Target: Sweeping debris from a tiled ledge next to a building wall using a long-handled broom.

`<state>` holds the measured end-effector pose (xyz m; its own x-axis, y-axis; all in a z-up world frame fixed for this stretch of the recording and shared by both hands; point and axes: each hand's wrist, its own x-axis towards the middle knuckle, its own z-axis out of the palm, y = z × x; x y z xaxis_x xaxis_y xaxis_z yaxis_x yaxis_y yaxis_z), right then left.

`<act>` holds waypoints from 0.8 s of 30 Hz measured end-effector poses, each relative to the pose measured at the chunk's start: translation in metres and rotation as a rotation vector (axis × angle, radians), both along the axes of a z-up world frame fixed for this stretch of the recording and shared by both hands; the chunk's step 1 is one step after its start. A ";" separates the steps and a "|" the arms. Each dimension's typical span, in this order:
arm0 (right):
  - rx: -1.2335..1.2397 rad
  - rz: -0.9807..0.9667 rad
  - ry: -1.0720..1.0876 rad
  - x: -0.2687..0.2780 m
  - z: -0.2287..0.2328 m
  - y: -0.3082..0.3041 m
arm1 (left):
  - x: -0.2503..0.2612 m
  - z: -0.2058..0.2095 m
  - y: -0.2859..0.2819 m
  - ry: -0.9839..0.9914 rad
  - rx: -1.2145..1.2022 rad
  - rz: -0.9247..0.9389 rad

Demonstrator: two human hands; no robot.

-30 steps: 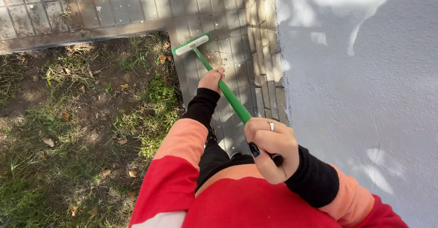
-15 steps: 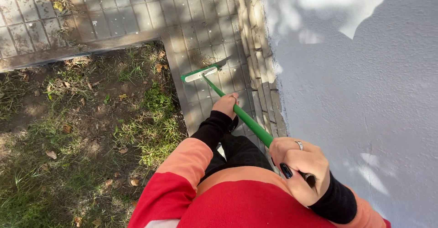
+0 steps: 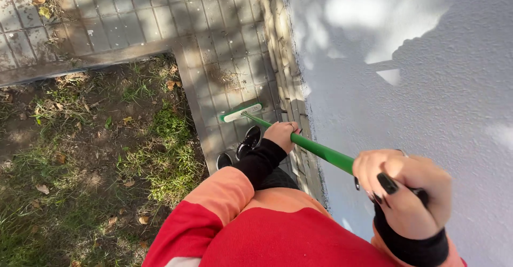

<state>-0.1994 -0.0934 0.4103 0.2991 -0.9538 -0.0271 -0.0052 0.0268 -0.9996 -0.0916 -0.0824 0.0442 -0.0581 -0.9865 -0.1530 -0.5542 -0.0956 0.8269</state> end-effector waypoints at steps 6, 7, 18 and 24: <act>-0.076 0.360 0.020 0.007 -0.019 -0.058 | 0.025 -0.025 -0.044 -0.031 -0.110 0.243; -0.083 0.373 0.009 0.007 -0.031 -0.068 | 0.034 -0.033 -0.050 -0.042 -0.116 0.257; -0.155 0.517 -0.141 -0.005 -0.038 -0.111 | 0.071 -0.016 -0.106 -0.115 -0.184 0.330; -0.069 0.033 -0.051 -0.019 0.006 -0.100 | 0.009 0.026 -0.111 -0.010 0.016 0.123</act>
<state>-0.2188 -0.1932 0.4160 0.3301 -0.9424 0.0539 0.0455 -0.0412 -0.9981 -0.0824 -0.1930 0.0707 0.0649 -0.9836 -0.1683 -0.5458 -0.1762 0.8192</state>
